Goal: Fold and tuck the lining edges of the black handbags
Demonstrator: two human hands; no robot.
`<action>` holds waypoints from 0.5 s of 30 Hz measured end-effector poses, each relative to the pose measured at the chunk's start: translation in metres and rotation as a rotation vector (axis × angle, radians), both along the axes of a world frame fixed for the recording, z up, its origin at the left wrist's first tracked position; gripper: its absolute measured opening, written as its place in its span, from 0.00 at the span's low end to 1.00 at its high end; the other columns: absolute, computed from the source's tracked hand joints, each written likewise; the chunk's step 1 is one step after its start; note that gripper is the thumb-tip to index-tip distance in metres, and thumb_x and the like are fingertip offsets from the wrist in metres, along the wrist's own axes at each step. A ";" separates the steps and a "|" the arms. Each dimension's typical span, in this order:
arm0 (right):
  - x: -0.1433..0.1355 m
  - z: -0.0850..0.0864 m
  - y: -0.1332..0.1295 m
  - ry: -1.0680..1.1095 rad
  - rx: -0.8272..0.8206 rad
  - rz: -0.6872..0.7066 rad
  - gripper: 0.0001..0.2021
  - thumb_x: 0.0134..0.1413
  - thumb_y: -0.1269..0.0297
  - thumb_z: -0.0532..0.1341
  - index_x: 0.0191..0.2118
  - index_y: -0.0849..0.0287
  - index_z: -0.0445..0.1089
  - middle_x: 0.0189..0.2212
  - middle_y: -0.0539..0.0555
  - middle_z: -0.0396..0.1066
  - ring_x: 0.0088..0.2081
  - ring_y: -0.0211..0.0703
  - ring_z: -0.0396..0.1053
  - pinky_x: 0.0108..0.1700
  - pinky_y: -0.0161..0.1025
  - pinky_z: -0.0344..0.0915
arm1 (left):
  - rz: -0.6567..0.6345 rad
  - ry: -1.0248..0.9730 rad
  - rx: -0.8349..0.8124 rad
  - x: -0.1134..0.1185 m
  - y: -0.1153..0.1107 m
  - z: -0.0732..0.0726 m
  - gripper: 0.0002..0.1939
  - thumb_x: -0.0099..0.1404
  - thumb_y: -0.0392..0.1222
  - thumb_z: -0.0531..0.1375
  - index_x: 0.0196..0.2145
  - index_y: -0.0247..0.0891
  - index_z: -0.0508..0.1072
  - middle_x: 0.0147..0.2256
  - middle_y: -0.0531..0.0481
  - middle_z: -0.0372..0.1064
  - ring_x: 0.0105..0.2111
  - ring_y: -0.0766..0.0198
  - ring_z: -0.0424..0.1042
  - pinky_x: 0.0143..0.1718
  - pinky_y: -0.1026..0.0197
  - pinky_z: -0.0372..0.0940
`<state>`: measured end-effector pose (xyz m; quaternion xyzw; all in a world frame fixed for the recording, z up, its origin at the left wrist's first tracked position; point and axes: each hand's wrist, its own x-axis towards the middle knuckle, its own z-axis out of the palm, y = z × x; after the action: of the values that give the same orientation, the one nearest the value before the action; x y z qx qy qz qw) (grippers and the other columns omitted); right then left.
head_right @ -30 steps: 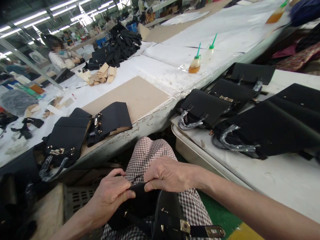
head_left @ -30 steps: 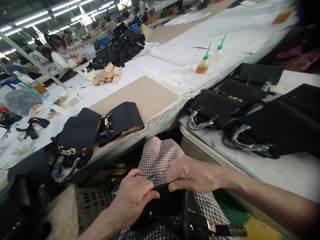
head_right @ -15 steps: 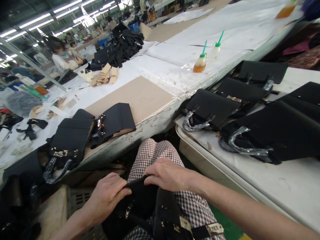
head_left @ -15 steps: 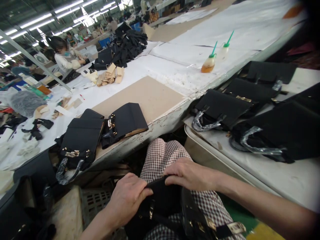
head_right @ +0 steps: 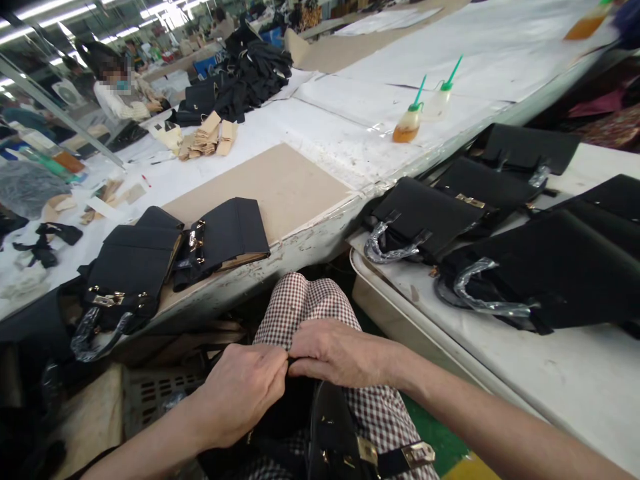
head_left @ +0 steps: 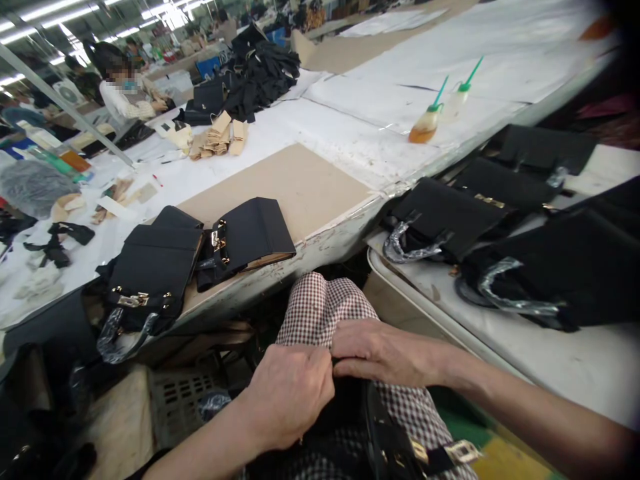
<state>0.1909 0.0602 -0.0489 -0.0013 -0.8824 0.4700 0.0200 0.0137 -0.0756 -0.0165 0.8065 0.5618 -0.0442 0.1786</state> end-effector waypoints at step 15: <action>0.018 -0.017 0.017 -0.008 -0.292 -0.037 0.15 0.68 0.58 0.58 0.33 0.61 0.73 0.30 0.50 0.69 0.36 0.40 0.66 0.44 0.37 0.61 | 0.449 -0.324 -0.212 -0.044 -0.042 0.019 0.20 0.77 0.45 0.43 0.27 0.38 0.61 0.26 0.55 0.62 0.26 0.67 0.63 0.29 0.65 0.55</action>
<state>0.2088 0.0767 -0.0662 -0.0225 -0.8045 0.5931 0.0248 -0.0306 -0.1179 0.0030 0.6356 0.6825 0.0670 0.3545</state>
